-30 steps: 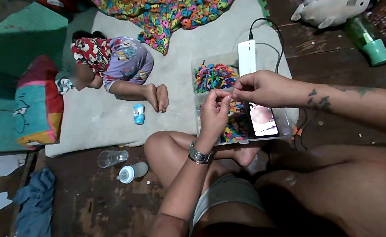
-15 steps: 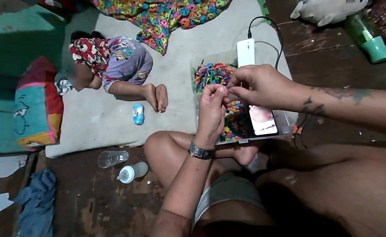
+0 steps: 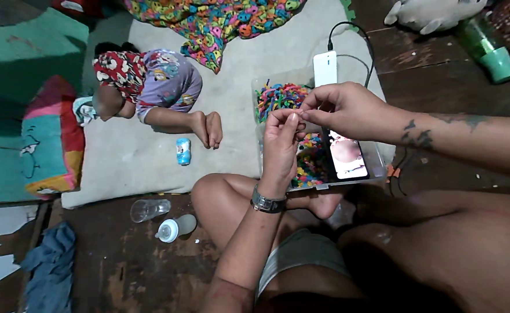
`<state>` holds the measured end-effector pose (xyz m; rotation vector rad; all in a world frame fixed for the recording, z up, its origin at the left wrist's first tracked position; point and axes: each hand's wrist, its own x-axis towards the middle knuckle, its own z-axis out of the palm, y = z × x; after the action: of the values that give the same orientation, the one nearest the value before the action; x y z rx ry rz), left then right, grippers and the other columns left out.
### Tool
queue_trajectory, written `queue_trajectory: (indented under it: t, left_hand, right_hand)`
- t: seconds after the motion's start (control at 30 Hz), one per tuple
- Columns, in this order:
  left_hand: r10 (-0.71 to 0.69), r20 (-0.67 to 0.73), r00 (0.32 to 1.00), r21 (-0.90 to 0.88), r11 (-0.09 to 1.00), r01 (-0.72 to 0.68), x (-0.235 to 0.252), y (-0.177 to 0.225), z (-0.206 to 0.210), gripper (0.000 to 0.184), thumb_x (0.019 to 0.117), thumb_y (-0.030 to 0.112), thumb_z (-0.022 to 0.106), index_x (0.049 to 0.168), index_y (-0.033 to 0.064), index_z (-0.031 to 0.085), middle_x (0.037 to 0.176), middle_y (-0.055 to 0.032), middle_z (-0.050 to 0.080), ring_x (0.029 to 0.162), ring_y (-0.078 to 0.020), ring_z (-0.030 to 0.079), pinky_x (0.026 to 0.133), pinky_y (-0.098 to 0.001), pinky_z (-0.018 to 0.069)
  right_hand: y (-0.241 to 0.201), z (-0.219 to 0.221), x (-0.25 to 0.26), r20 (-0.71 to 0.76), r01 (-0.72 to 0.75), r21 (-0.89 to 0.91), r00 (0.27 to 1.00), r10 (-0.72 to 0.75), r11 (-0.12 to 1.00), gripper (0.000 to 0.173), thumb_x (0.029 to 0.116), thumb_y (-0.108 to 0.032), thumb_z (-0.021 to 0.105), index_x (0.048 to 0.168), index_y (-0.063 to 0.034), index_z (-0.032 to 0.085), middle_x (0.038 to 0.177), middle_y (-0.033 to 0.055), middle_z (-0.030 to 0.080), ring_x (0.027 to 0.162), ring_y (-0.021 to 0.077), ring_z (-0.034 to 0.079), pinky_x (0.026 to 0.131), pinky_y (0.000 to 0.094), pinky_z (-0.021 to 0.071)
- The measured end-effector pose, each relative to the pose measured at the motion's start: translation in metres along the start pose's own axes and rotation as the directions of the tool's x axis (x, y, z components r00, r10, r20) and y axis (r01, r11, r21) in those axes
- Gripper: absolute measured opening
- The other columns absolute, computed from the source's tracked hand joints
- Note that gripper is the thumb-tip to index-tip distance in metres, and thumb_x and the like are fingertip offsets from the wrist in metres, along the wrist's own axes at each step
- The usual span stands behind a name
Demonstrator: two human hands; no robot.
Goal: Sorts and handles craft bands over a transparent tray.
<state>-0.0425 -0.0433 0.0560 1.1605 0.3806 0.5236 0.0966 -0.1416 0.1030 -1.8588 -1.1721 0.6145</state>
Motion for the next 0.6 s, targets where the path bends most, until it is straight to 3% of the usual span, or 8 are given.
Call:
queue_trajectory:
  t: [0.1, 0.23, 0.43, 0.53, 0.6]
  left_hand:
    - [0.031, 0.020, 0.999, 0.234, 0.972, -0.035, -0.003, 0.003, -0.006, 0.012, 0.1066, 0.023, 0.051, 0.113, 0.0204, 0.060, 0.099, 0.0044, 0.062, 0.080, -0.0025, 0.060, 0.071, -0.0191, 0.0521]
    - [0.127, 0.084, 0.988, 0.457, 0.877, -0.152, -0.003, 0.004, -0.013, 0.012, 0.1053, 0.024, 0.056, 0.112, 0.0148, 0.061, 0.098, -0.0001, 0.062, 0.081, -0.0071, 0.060, 0.068, -0.0229, 0.0519]
    - [0.121, 0.083, 0.989, 0.405, 0.903, -0.145, -0.003, -0.001, -0.009, 0.009, 0.1062, 0.023, 0.054, 0.110, 0.0162, 0.059, 0.099, 0.0003, 0.060, 0.081, -0.0074, 0.059, 0.068, -0.0235, 0.0520]
    - [0.078, 0.063, 0.995, 0.310, 0.946, -0.094, -0.002, -0.009, -0.003, 0.007, 0.1063, 0.020, 0.052, 0.107, 0.0170, 0.059, 0.098, 0.0023, 0.058, 0.082, -0.0052, 0.058, 0.070, -0.0223, 0.0512]
    - [0.049, 0.042, 0.998, 0.243, 0.968, -0.057, -0.002, -0.010, -0.001, 0.008, 0.1068, 0.021, 0.051, 0.106, 0.0193, 0.059, 0.099, 0.0041, 0.058, 0.083, -0.0034, 0.058, 0.071, -0.0206, 0.0518]
  right_hand:
    - [0.004, 0.002, 0.000, -0.026, 0.051, -0.055, 0.998, -0.052, 0.997, 0.008, 0.0986, -0.014, 0.066, 0.096, -0.0078, 0.071, 0.086, 0.0021, 0.066, 0.075, 0.0081, 0.061, 0.069, 0.0284, 0.0511]
    - [0.011, 0.002, 0.001, -0.018, 0.208, -0.231, 0.976, -0.218, 0.951, 0.012, 0.0957, -0.014, 0.063, 0.092, -0.0064, 0.071, 0.088, 0.0065, 0.066, 0.078, 0.0173, 0.064, 0.069, 0.0385, 0.0541]
    - [0.010, 0.001, 0.003, -0.077, 0.189, -0.302, 0.972, -0.222, 0.934, 0.014, 0.0951, -0.016, 0.062, 0.092, -0.0061, 0.071, 0.088, 0.0080, 0.066, 0.076, 0.0212, 0.065, 0.065, 0.0443, 0.0537]
    - [0.009, -0.002, 0.006, -0.125, 0.085, -0.208, 0.986, -0.113, 0.975, 0.014, 0.0961, -0.016, 0.061, 0.089, -0.0075, 0.069, 0.082, 0.0042, 0.063, 0.072, 0.0134, 0.060, 0.065, 0.0360, 0.0501]
    - [0.005, -0.006, 0.005, -0.065, -0.051, -0.066, 0.997, 0.047, 0.997, 0.014, 0.1001, -0.016, 0.062, 0.091, -0.0075, 0.068, 0.077, 0.0013, 0.060, 0.067, 0.0089, 0.055, 0.062, 0.0315, 0.0458]
